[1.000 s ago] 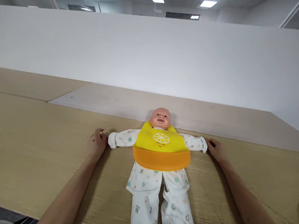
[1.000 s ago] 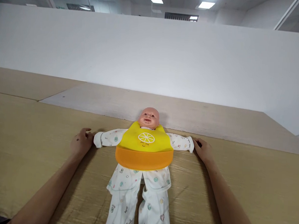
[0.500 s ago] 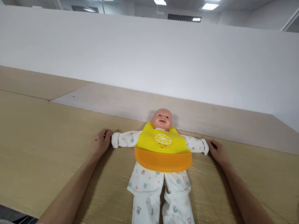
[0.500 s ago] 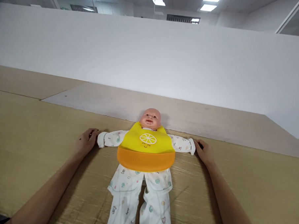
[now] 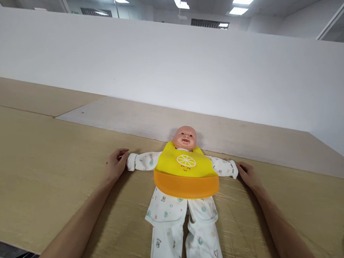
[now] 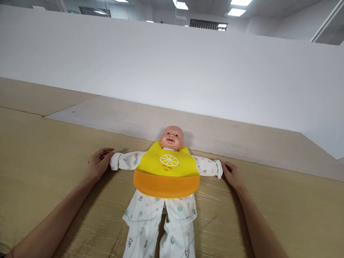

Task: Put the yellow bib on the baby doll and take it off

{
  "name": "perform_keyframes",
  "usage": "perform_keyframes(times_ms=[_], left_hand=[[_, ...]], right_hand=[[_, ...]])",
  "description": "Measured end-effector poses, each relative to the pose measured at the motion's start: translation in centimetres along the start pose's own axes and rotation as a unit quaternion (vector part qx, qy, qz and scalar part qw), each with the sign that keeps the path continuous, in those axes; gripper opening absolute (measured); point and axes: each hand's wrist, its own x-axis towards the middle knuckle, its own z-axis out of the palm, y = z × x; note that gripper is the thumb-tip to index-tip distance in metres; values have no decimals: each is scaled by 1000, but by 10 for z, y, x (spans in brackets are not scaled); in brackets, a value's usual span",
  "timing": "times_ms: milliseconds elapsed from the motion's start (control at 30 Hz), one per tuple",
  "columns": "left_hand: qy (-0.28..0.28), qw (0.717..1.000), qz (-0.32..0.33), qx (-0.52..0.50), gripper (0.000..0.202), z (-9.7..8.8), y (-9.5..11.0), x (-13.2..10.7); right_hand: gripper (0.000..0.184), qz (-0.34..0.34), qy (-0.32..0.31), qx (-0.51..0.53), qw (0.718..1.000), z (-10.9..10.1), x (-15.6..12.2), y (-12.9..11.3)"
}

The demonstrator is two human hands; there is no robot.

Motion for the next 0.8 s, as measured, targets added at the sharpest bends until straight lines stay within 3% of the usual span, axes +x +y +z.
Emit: perform_keyframes(times_ms=[133,300,600,800], left_hand=[[52,998,11,36,29,-2,0,0],[70,996,1,64,27,-4,5,-1],[35,987,-9,154,26,-5,2,0],[2,987,6,160,26,-4,4,-1]], right_hand=[[46,16,11,8,1000,-1,2,4],[50,29,32,27,999,-2,2,2],[52,38,31,13,999,1,1,1],[53,21,28,-42,999,3,0,3]])
